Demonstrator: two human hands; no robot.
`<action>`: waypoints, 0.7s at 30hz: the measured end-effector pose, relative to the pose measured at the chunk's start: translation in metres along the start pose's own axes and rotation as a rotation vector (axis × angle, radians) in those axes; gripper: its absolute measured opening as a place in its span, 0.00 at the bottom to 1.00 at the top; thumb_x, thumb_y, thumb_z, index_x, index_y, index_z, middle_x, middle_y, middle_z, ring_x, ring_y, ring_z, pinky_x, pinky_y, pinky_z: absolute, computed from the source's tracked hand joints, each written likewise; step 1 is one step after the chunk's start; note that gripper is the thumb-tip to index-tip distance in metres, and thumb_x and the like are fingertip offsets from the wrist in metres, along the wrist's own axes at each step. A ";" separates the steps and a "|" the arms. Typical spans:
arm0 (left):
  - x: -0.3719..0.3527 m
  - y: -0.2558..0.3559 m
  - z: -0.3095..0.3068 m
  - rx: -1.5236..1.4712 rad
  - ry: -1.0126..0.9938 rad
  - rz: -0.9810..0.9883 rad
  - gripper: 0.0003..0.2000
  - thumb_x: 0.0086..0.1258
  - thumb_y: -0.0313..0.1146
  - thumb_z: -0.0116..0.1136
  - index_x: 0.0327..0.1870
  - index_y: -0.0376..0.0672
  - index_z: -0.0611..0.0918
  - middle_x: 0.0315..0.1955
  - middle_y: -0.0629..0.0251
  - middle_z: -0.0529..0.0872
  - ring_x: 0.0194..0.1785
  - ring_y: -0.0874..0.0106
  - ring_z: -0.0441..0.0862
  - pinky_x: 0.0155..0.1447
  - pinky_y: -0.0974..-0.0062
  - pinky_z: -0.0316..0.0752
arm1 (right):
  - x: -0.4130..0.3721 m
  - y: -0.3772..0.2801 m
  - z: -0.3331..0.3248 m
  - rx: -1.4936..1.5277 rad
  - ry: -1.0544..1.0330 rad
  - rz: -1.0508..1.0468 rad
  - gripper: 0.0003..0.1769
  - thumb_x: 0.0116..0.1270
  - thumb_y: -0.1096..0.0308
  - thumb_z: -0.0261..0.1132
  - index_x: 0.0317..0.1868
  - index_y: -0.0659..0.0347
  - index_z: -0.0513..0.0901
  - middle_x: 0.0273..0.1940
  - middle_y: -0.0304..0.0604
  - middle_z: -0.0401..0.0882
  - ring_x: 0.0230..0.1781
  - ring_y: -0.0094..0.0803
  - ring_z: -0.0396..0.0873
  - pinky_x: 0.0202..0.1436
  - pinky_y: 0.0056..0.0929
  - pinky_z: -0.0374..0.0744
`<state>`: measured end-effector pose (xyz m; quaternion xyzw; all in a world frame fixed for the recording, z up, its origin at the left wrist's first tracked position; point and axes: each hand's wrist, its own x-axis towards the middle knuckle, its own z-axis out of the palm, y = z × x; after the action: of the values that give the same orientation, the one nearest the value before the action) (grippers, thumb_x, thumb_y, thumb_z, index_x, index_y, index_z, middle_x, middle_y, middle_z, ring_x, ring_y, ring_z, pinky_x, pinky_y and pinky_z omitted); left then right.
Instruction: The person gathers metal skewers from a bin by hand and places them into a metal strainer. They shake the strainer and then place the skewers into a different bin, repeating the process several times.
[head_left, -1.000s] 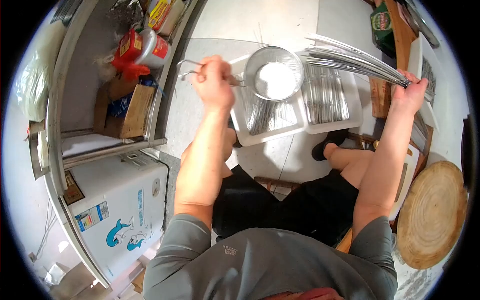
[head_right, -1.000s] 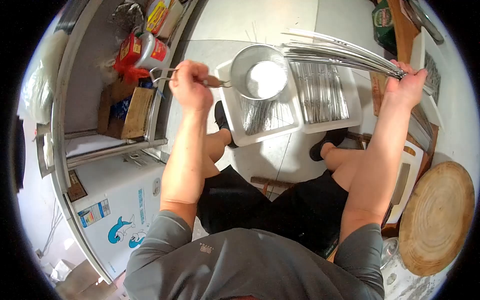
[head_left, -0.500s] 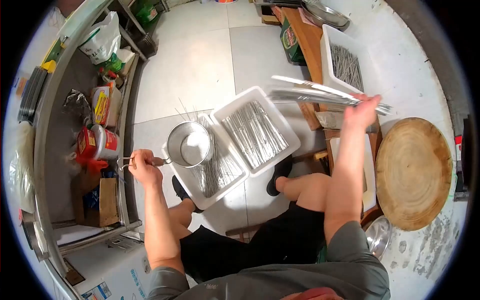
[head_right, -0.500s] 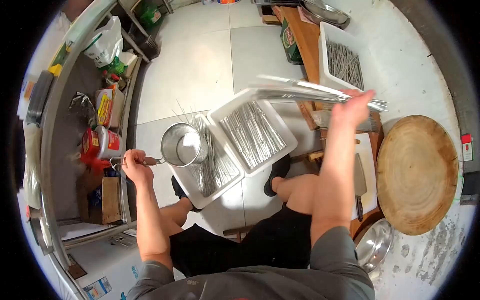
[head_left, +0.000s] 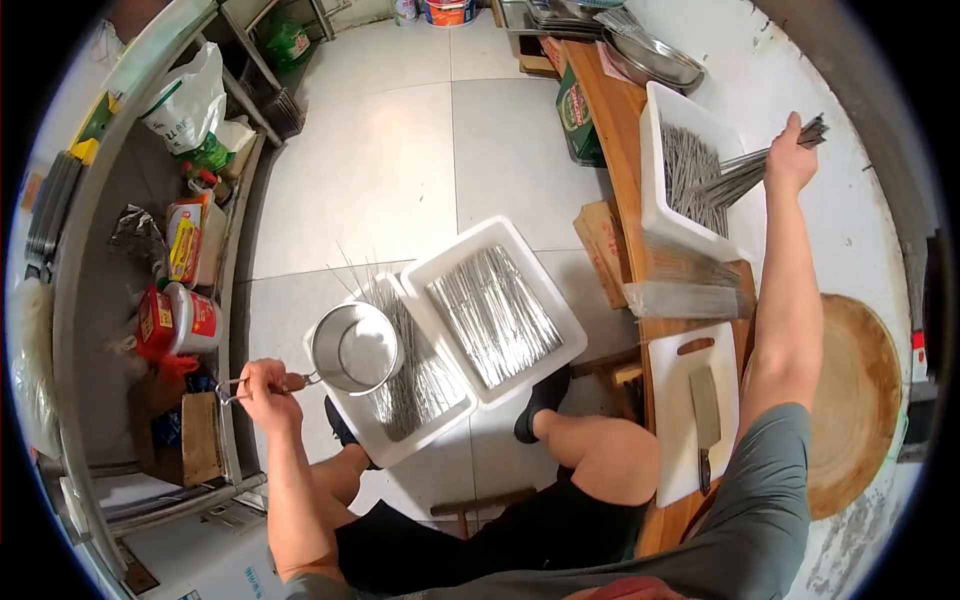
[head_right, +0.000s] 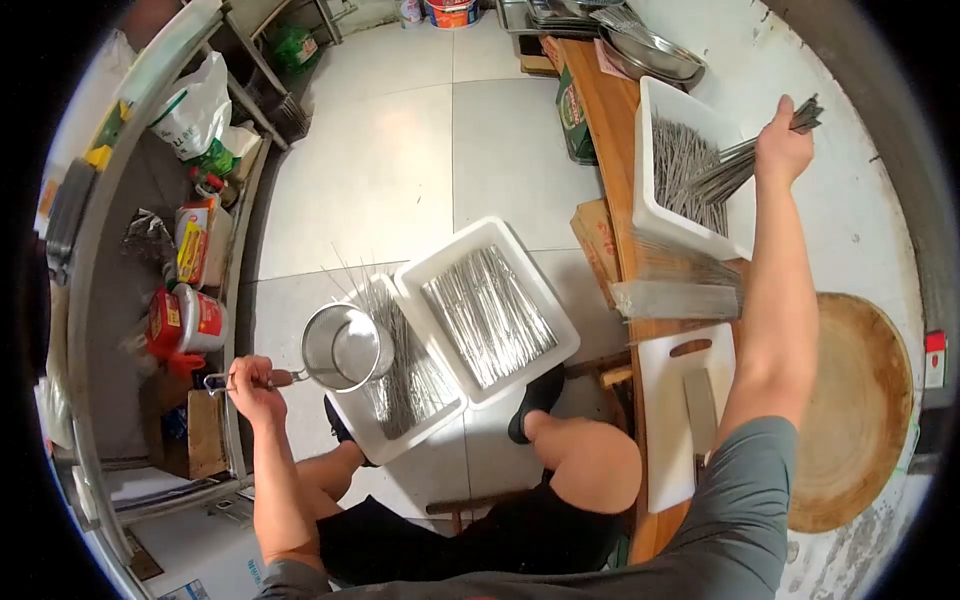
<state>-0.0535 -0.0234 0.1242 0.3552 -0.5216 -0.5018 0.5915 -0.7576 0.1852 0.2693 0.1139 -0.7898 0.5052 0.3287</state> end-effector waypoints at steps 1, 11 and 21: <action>0.000 -0.002 0.001 0.003 -0.007 -0.009 0.17 0.68 0.34 0.52 0.18 0.43 0.65 0.15 0.70 0.66 0.21 0.79 0.59 0.26 0.79 0.51 | 0.004 0.009 0.013 -0.022 -0.063 -0.002 0.28 0.64 0.44 0.60 0.34 0.67 0.81 0.35 0.52 0.84 0.40 0.47 0.80 0.47 0.38 0.74; 0.011 -0.012 0.011 0.031 0.347 -0.196 0.12 0.63 0.32 0.52 0.19 0.45 0.69 0.15 0.70 0.65 0.20 0.77 0.61 0.21 0.76 0.67 | 0.059 0.156 0.147 -0.508 -0.467 -0.030 0.28 0.67 0.47 0.57 0.41 0.70 0.79 0.35 0.51 0.79 0.34 0.38 0.76 0.38 0.39 0.73; 0.040 0.034 -0.025 -0.122 0.323 0.103 0.17 0.67 0.42 0.42 0.17 0.47 0.61 0.14 0.69 0.60 0.24 0.72 0.57 0.37 0.69 0.58 | -0.064 0.024 0.125 0.042 -0.539 0.157 0.29 0.67 0.56 0.60 0.51 0.81 0.74 0.49 0.63 0.77 0.47 0.52 0.76 0.52 0.49 0.75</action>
<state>-0.0233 -0.0563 0.1617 0.3677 -0.4058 -0.4378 0.7131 -0.7716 0.0778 0.1773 0.1895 -0.8444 0.4970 0.0644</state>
